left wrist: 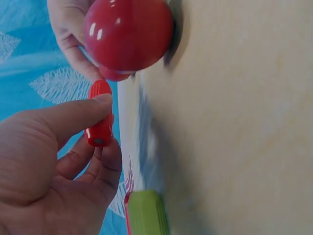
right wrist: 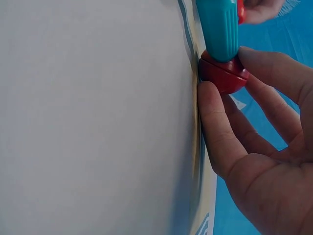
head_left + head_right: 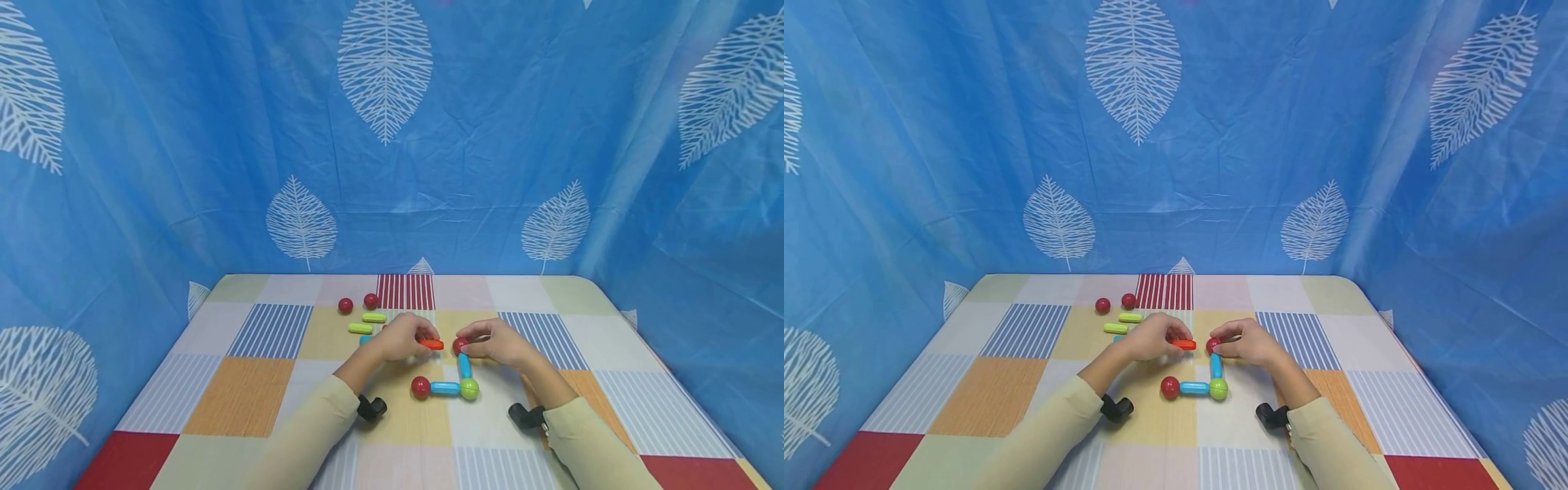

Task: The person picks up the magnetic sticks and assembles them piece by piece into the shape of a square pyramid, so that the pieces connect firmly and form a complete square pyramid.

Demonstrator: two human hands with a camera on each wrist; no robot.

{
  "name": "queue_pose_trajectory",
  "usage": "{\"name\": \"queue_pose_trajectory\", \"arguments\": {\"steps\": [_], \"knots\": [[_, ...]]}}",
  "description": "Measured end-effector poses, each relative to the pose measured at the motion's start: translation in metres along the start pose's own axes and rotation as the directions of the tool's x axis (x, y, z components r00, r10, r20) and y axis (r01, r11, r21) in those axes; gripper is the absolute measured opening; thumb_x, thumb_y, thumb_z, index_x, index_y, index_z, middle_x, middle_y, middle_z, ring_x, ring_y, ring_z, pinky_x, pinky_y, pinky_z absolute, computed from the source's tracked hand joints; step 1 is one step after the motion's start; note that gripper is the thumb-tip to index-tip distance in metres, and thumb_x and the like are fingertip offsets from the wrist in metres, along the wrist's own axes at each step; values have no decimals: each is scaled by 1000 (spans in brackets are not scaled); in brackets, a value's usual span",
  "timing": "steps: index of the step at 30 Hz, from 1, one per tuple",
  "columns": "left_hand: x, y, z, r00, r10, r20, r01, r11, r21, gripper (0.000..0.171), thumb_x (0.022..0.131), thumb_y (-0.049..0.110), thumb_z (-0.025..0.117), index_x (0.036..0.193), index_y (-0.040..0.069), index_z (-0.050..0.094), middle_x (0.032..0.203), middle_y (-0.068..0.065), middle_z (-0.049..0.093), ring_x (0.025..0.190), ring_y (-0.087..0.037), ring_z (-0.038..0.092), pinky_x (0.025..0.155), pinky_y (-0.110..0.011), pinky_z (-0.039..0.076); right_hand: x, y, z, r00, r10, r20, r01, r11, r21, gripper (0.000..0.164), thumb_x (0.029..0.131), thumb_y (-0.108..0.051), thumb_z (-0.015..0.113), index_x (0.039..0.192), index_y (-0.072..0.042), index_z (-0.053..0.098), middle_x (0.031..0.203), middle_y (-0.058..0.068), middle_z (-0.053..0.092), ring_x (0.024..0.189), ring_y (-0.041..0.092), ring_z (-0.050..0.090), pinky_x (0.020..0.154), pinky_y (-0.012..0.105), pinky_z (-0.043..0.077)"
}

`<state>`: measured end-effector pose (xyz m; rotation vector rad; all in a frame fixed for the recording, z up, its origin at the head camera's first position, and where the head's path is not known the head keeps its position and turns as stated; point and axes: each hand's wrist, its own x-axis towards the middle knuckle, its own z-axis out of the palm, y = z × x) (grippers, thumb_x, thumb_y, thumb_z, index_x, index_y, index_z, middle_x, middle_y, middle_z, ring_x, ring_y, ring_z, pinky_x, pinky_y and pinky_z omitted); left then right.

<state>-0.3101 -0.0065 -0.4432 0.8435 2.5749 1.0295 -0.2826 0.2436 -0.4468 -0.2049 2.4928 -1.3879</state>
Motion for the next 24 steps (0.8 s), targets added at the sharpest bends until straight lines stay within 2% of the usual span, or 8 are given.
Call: {"name": "queue_pose_trajectory", "arguments": {"steps": [8, 17, 24], "knots": [[11, 5, 10, 1000, -20, 0, 20, 998, 58, 23, 85, 7, 83, 106, 15, 78, 97, 5, 75, 88, -7, 62, 85, -23, 54, 1, 1, -1, 1000, -8, 15, 7, 999, 41, 31, 90, -10, 76, 120, -3, 73, 121, 14, 73, 103, 20, 68, 88, 36, 62], [15, 9, 16, 998, -58, -6, 58, 998, 23, 24, 85, 7, 83, 107, 16, 78, 97, 6, 73, 90, -8, 63, 88, -27, 57, 1, 1, -2, 1000, 15, 4, -16, 999, 44, 30, 89, -8, 77, 118, -3, 74, 117, 12, 72, 99, 20, 68, 87, 34, 62], [16, 8, 17, 998, -64, -5, 65, 998, 18, 25, 85, 7, 83, 107, 16, 78, 99, 5, 73, 92, -9, 64, 90, -28, 57, 4, 3, -1, 1000, 19, -7, -19, 999, 29, 31, 89, -10, 78, 119, -5, 75, 118, 11, 71, 101, 21, 67, 87, 34, 61]]}}
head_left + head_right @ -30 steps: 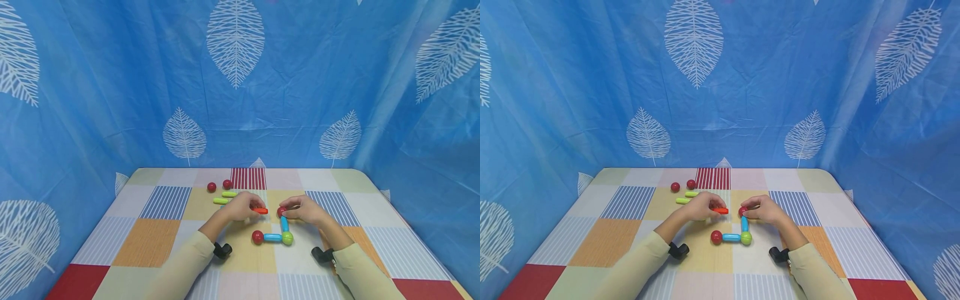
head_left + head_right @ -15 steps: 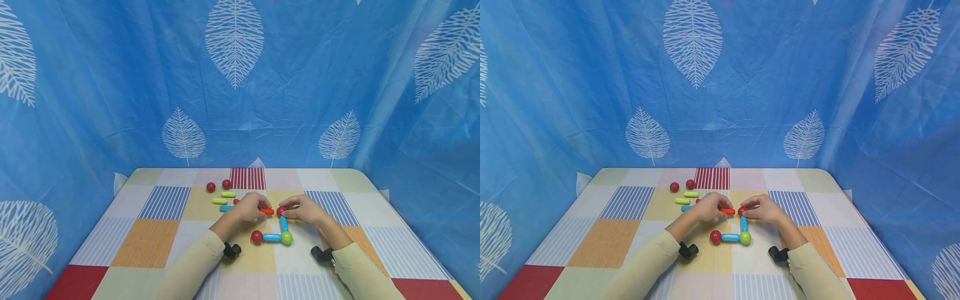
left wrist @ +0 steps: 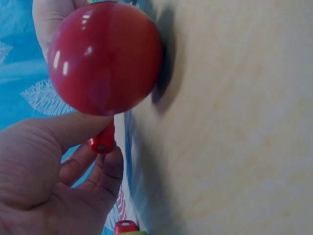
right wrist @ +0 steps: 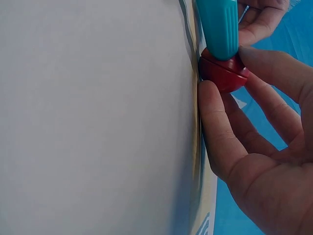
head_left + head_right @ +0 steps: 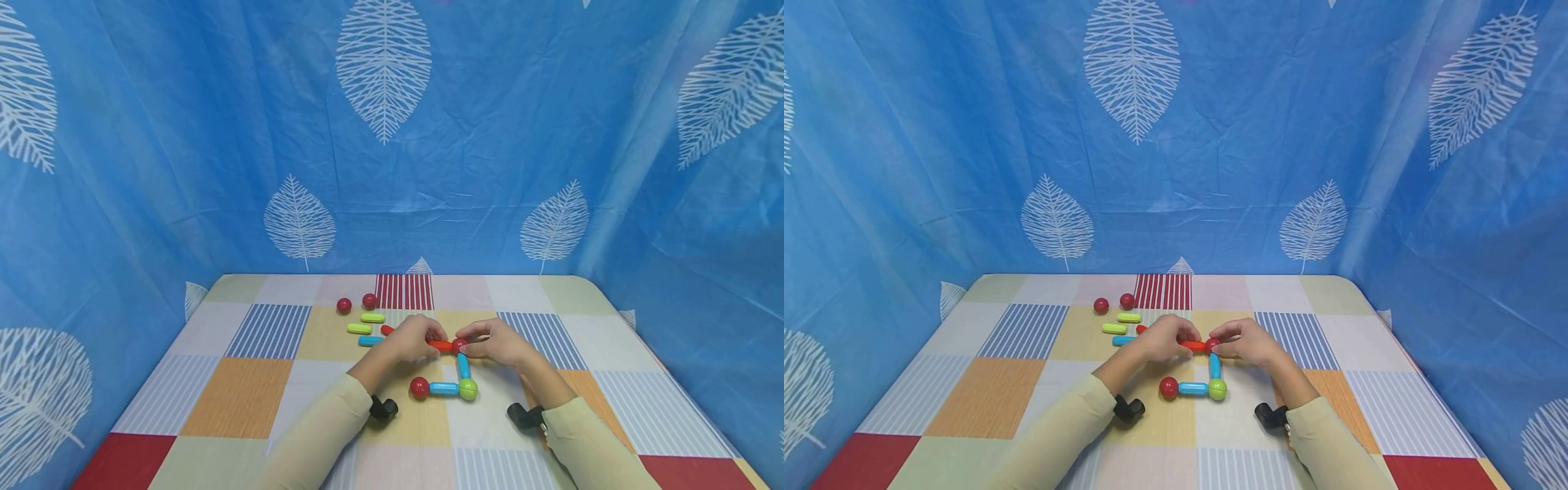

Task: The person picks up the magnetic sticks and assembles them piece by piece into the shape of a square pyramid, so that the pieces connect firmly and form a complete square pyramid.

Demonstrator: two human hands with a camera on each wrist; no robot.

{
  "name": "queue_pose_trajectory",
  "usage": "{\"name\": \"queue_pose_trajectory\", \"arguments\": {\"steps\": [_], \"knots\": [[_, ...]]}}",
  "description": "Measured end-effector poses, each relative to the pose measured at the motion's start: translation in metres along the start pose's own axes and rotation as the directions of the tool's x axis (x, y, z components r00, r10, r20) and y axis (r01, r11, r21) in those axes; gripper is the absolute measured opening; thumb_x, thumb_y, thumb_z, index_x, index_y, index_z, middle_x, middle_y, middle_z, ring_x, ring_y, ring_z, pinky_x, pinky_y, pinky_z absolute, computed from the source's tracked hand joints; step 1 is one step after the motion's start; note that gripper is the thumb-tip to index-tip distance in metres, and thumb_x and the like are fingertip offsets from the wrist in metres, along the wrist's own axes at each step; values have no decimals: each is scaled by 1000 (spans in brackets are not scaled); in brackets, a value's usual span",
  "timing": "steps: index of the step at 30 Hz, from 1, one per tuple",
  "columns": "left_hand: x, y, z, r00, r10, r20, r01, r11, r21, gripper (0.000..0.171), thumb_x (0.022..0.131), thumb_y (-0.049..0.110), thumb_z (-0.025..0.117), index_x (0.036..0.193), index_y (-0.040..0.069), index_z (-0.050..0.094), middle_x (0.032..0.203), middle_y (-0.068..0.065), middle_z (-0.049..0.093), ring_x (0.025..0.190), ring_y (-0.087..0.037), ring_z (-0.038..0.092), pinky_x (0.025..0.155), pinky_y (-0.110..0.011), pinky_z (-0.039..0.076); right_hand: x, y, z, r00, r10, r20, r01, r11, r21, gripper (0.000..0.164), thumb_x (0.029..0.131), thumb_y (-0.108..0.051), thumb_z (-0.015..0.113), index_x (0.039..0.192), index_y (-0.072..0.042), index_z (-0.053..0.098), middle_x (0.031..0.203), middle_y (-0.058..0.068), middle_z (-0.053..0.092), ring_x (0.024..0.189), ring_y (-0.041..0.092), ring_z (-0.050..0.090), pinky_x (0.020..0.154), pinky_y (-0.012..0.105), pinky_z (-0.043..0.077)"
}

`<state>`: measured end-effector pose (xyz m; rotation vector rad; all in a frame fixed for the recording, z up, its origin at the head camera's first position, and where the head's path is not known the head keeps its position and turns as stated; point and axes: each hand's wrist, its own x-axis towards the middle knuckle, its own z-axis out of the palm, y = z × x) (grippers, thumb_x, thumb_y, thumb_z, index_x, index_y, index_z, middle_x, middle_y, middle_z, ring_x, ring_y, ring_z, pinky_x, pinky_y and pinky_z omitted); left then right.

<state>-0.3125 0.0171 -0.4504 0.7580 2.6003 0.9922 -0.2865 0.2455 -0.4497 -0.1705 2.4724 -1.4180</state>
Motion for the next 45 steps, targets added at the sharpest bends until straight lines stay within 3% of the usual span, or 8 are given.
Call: {"name": "queue_pose_trajectory", "arguments": {"steps": [5, 9, 16, 21, 29, 36, 40, 45], "knots": [[-2, -2, -8, 1000, 20, 10, -20, 1000, -6, 26, 85, 9, 83, 109, 14, 77, 99, 3, 74, 91, -10, 65, 87, -26, 57, 0, 0, 0, 1000, -7, 3, 7, 1000, 1, 30, 89, -11, 78, 118, -5, 74, 119, 11, 72, 102, 21, 67, 87, 34, 61], [-4, -11, -26, 999, 38, -30, -38, 999, -3, 26, 88, 12, 81, 113, 11, 76, 103, 0, 74, 94, -13, 66, 85, -27, 58, -1, 0, 0, 1000, -13, 7, 13, 1000, 0, 30, 89, -11, 78, 118, -5, 75, 119, 11, 73, 102, 21, 67, 87, 34, 61], [-8, -38, -71, 978, -82, -194, 74, 996, -48, 25, 94, 12, 74, 119, 9, 73, 105, -3, 70, 98, -19, 63, 91, -34, 59, -2, -1, 0, 1000, -12, 2, 12, 999, -32, 30, 90, -13, 78, 119, -7, 75, 120, 10, 72, 102, 21, 65, 84, 31, 61], [-5, -54, -89, 959, -122, -254, 117, 993, -35, 26, 97, 10, 69, 123, 6, 72, 111, -7, 69, 102, -21, 62, 91, -35, 58, -3, -1, 0, 1000, -2, -1, 2, 1000, -7, 30, 89, -11, 78, 119, -6, 75, 119, 11, 72, 99, 21, 65, 83, 31, 61], [0, -67, -98, 956, -179, -232, 185, 983, 0, 27, 98, 8, 68, 124, 8, 72, 129, -13, 61, 119, -29, 60, 101, -41, 55, -1, -1, 0, 1000, -1, 6, 1, 1000, 2, 30, 89, -9, 78, 118, -6, 75, 117, 10, 72, 98, 21, 64, 84, 32, 61], [6, -73, -101, 960, -206, -190, 230, 967, 111, 29, 96, 5, 69, 125, 10, 72, 137, -12, 60, 126, -28, 56, 105, -43, 53, 1, 1, 0, 1000, -6, 10, 6, 1000, 28, 29, 88, -7, 78, 117, -4, 75, 115, 10, 72, 97, 21, 64, 83, 31, 61], [7, -74, -102, 959, -222, -174, 246, 960, 133, 32, 96, 3, 69, 127, 9, 71, 136, -12, 63, 123, -27, 59, 103, -41, 55, 0, 0, 0, 1000, -5, 13, 5, 1000, 24, 29, 88, -8, 78, 117, -5, 75, 116, 10, 72, 98, 21, 64, 83, 31, 61], [9, -76, -100, 962, -222, -157, 246, 956, 159, 30, 95, 1, 69, 124, 8, 72, 120, -10, 70, 107, -23, 62, 97, -38, 57, -1, -2, 0, 1000, 2, 7, -2, 1000, 11, 30, 88, -11, 78, 118, -6, 75, 118, 10, 71, 100, 22, 63, 84, 32, 60]]}}
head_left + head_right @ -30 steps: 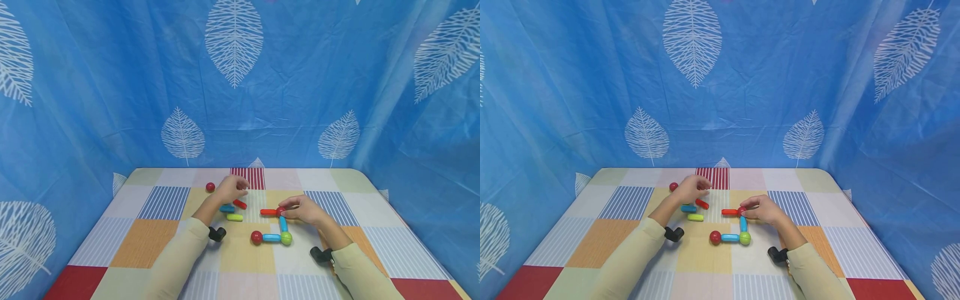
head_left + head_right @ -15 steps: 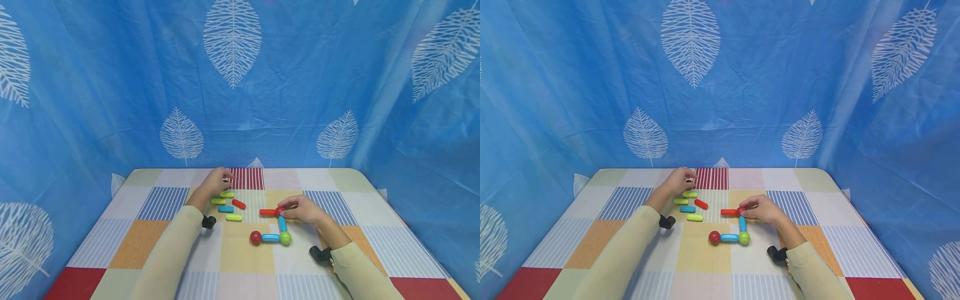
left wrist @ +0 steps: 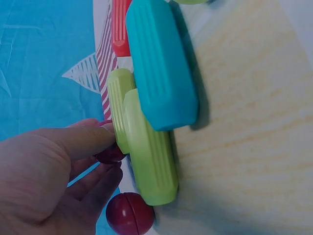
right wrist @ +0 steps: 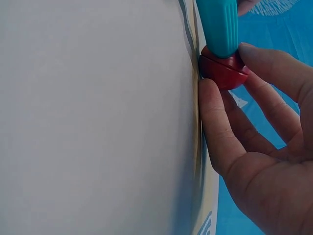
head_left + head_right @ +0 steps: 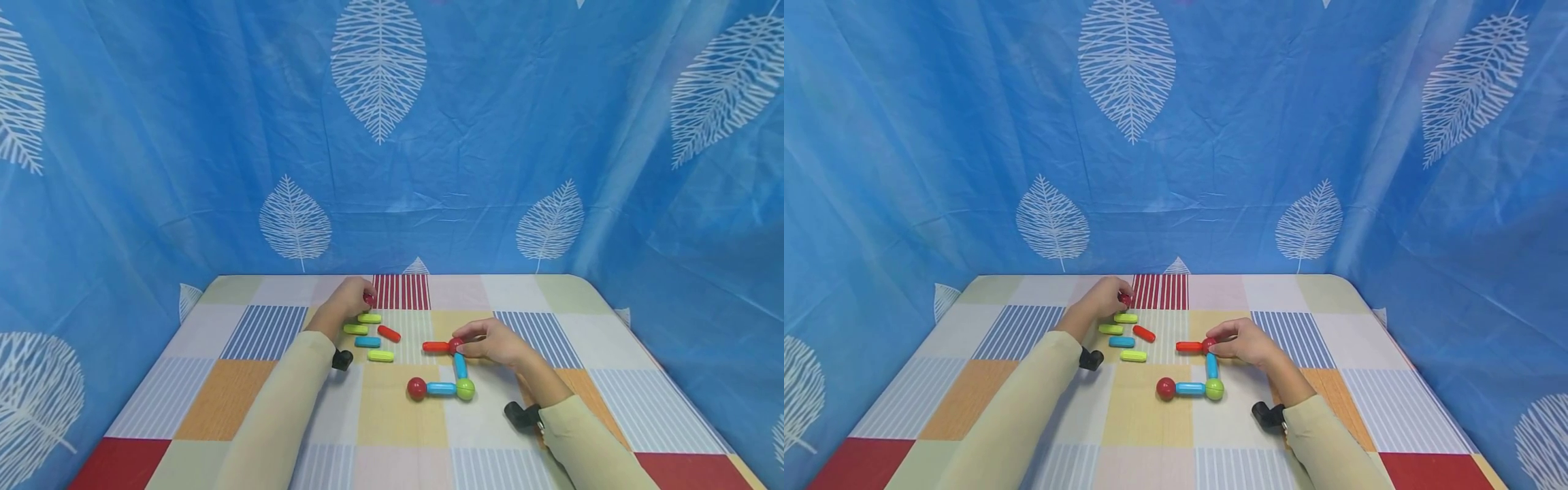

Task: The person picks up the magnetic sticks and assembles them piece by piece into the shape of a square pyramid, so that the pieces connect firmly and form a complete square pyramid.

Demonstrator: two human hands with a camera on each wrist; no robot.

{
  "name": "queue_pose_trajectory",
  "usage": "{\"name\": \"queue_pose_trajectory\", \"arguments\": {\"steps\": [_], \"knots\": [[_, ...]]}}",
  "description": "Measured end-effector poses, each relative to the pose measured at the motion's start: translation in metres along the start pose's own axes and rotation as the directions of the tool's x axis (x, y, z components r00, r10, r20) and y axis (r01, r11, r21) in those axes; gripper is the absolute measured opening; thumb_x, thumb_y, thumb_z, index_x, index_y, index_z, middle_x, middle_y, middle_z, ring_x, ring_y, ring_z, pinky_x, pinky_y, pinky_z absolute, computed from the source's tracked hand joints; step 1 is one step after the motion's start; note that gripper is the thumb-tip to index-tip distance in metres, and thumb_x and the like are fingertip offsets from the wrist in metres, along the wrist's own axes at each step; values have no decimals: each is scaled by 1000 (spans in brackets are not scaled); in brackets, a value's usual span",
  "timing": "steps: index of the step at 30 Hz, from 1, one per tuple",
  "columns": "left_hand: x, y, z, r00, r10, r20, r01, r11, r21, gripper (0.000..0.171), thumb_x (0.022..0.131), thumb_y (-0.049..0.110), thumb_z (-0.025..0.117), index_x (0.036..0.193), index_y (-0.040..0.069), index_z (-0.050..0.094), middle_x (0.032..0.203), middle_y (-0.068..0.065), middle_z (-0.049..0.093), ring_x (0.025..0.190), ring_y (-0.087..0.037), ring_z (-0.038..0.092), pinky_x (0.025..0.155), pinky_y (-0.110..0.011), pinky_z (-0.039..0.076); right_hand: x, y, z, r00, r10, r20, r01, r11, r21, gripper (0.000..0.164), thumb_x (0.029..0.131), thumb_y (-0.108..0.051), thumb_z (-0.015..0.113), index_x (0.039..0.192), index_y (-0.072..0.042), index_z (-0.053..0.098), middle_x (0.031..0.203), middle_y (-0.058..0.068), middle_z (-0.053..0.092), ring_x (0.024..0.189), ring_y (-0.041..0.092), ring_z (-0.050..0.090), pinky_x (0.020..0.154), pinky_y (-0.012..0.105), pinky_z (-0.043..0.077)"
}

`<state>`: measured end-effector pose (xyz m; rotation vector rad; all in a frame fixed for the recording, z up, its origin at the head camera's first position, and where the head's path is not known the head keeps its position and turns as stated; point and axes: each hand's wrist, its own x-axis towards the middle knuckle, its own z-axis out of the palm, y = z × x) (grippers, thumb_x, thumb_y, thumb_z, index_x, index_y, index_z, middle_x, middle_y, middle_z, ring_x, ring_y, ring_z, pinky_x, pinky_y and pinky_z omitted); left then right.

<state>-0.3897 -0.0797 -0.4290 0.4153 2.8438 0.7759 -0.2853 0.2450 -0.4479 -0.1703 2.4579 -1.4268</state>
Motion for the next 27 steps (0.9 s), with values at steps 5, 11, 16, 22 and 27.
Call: {"name": "queue_pose_trajectory", "arguments": {"steps": [5, 11, 16, 22, 27], "knots": [[1, -2, 2, 1000, 27, -10, -27, 1000, 15, 27, 95, 2, 69, 121, 7, 73, 118, -11, 70, 105, -23, 61, 96, -38, 58, 0, 0, 0, 1000, 5, -1, -5, 1000, -5, 30, 88, -11, 78, 118, -7, 75, 118, 10, 72, 101, 22, 63, 84, 32, 60], [-5, 2, 3, 998, 46, -43, -48, 998, -51, 32, 93, 7, 74, 125, 8, 72, 116, -9, 70, 103, -22, 62, 93, -36, 58, 1, 1, 0, 1000, 22, -2, -22, 1000, -8, 28, 88, -12, 79, 116, -9, 76, 117, 9, 72, 101, 22, 64, 85, 31, 60], [-14, 11, 8, 993, 91, -72, -98, 989, -115, 36, 91, 11, 78, 126, 11, 72, 111, -5, 70, 101, -21, 61, 92, -34, 58, 2, 2, 0, 1000, 20, -4, -20, 1000, -8, 28, 89, -12, 78, 116, -9, 76, 116, 9, 72, 100, 22, 64, 84, 31, 60], [-27, 23, 17, 990, 125, -69, -135, 977, -167, 35, 89, 15, 81, 123, 16, 73, 111, -2, 70, 103, -20, 63, 93, -34, 59, 1, 0, 0, 1000, 10, 4, -10, 1000, -11, 29, 89, -12, 78, 118, -8, 75, 117, 10, 71, 100, 22, 62, 84, 31, 60], [-37, 30, 22, 989, 133, -63, -144, 961, -236, 38, 88, 15, 82, 124, 15, 72, 113, -3, 71, 107, -22, 65, 92, -34, 60, 0, 0, 0, 1000, 0, 1, 0, 1000, -26, 29, 89, -13, 79, 117, -8, 75, 117, 10, 71, 100, 22, 62, 84, 32, 60]]}}
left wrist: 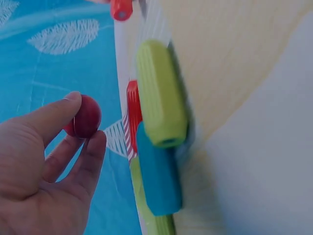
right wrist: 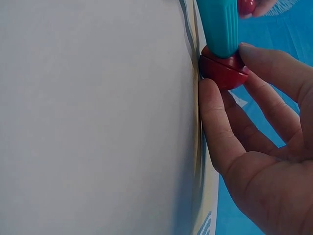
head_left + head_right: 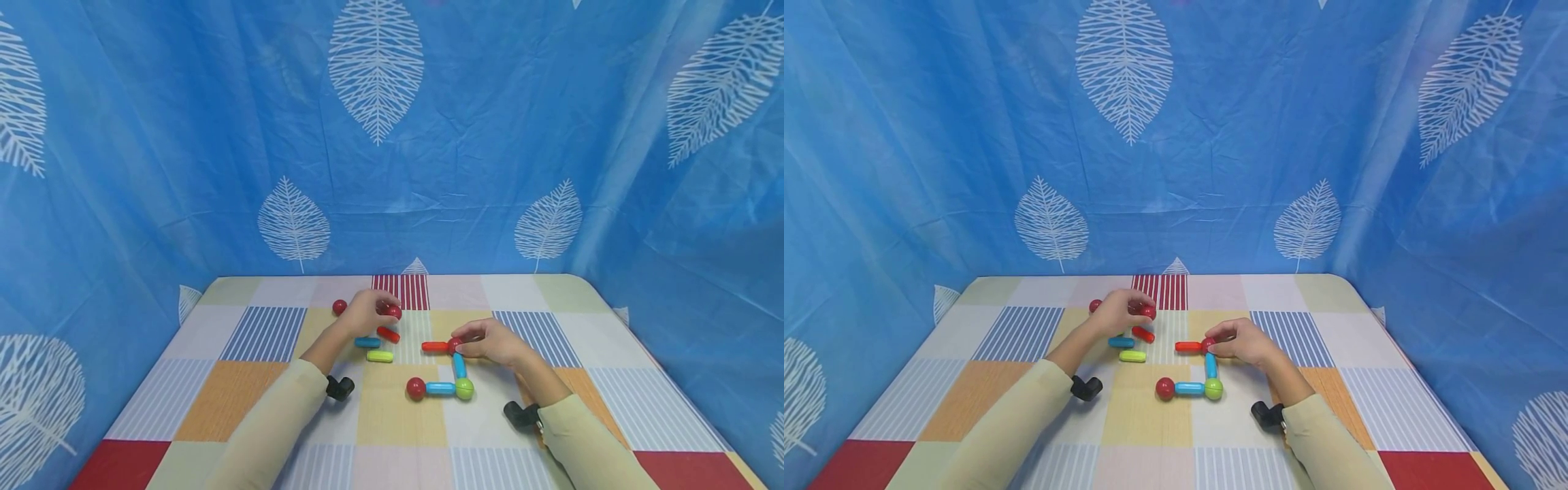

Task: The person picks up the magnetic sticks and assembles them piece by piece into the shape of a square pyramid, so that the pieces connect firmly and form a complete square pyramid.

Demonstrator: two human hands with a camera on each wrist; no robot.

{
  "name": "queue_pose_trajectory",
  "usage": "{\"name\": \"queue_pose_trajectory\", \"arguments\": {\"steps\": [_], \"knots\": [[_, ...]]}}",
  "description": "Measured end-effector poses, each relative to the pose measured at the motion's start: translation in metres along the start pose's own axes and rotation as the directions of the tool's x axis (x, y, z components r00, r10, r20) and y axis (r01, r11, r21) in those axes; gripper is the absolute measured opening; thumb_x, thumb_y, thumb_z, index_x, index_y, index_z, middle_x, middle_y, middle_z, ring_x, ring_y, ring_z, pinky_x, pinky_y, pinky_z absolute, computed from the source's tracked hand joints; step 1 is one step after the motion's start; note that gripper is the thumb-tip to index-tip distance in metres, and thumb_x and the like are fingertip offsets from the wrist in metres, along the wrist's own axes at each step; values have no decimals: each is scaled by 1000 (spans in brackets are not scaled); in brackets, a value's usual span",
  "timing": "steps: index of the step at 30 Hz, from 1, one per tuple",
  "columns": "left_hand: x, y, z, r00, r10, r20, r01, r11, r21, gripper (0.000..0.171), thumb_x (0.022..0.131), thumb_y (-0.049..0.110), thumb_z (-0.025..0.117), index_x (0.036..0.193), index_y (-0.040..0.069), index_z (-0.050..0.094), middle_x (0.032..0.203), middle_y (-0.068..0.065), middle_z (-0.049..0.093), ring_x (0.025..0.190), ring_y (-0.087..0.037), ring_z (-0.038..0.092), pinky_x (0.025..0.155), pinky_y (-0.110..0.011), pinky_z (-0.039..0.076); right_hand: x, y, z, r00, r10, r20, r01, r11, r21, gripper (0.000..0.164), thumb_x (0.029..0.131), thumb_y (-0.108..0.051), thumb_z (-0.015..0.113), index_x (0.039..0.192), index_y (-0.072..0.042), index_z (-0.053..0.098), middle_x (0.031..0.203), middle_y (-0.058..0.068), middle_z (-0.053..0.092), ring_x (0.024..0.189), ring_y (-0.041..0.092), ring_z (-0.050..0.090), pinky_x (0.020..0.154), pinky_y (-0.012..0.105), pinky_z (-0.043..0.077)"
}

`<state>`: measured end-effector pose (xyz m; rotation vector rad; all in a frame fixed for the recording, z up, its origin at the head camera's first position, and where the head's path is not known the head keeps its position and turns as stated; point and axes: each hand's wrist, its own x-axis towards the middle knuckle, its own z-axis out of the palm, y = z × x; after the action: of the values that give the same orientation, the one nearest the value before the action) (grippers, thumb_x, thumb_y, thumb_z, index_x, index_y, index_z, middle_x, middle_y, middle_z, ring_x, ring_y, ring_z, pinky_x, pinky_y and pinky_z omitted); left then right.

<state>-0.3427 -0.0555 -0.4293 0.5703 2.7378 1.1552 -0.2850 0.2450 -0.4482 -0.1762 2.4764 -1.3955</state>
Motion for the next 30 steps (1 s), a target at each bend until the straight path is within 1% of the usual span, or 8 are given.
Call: {"name": "queue_pose_trajectory", "arguments": {"steps": [3, 7, 10, 13, 18, 22, 30], "knots": [[-5, 0, 4, 1000, 5, 16, -5, 999, -32, 38, 88, 16, 82, 124, 14, 72, 114, -3, 71, 109, -23, 66, 90, -34, 61, 0, 0, 0, 1000, 1, -3, -1, 1000, -1, 29, 89, -12, 79, 117, -8, 75, 116, 10, 72, 100, 23, 62, 84, 32, 60], [-12, 0, 10, 1000, -2, 31, 5, 998, -67, 34, 87, 18, 83, 120, 16, 74, 112, -2, 72, 108, -22, 66, 89, -33, 61, 0, 0, 0, 1000, 5, -7, -5, 1000, 4, 28, 88, -11, 79, 116, -7, 75, 116, 10, 72, 100, 22, 63, 83, 31, 60], [-16, 2, 14, 999, 18, 36, -14, 995, -94, 32, 86, 18, 84, 117, 16, 75, 110, -2, 73, 106, -21, 68, 89, -33, 60, 0, 0, 1, 1000, 7, -9, -7, 1000, 14, 28, 88, -9, 79, 116, -6, 75, 115, 10, 72, 99, 22, 63, 83, 31, 60], [-20, 4, 17, 998, 42, 43, -37, 993, -109, 32, 85, 17, 84, 115, 14, 76, 108, -2, 74, 103, -20, 68, 90, -34, 60, 1, 1, 1, 1000, 1, -8, -1, 1000, 20, 28, 88, -8, 79, 116, -5, 75, 115, 10, 72, 98, 21, 63, 83, 32, 61], [-26, 9, 24, 997, 48, 67, -43, 996, -82, 32, 84, 18, 86, 113, 13, 76, 106, 1, 75, 98, -16, 67, 89, -33, 59, 1, 1, 1, 1000, 3, -6, -3, 1000, 27, 28, 88, -8, 78, 116, -5, 75, 115, 11, 72, 98, 21, 64, 83, 31, 61], [-27, 12, 29, 995, 50, 85, -46, 998, -53, 27, 82, 16, 87, 107, 15, 75, 101, 2, 75, 91, -13, 66, 86, -30, 59, 2, 2, 2, 1000, 15, -5, -15, 999, 30, 28, 88, -9, 78, 116, -6, 75, 115, 11, 72, 99, 21, 65, 84, 31, 61], [-26, 17, 36, 996, 41, 83, -41, 999, -8, 21, 81, 12, 87, 99, 14, 75, 94, 4, 74, 84, -10, 64, 81, -27, 57, 4, 3, 2, 999, 33, -18, -32, 999, 40, 27, 88, -9, 79, 115, -9, 76, 114, 7, 73, 100, 21, 65, 85, 32, 61]]}}
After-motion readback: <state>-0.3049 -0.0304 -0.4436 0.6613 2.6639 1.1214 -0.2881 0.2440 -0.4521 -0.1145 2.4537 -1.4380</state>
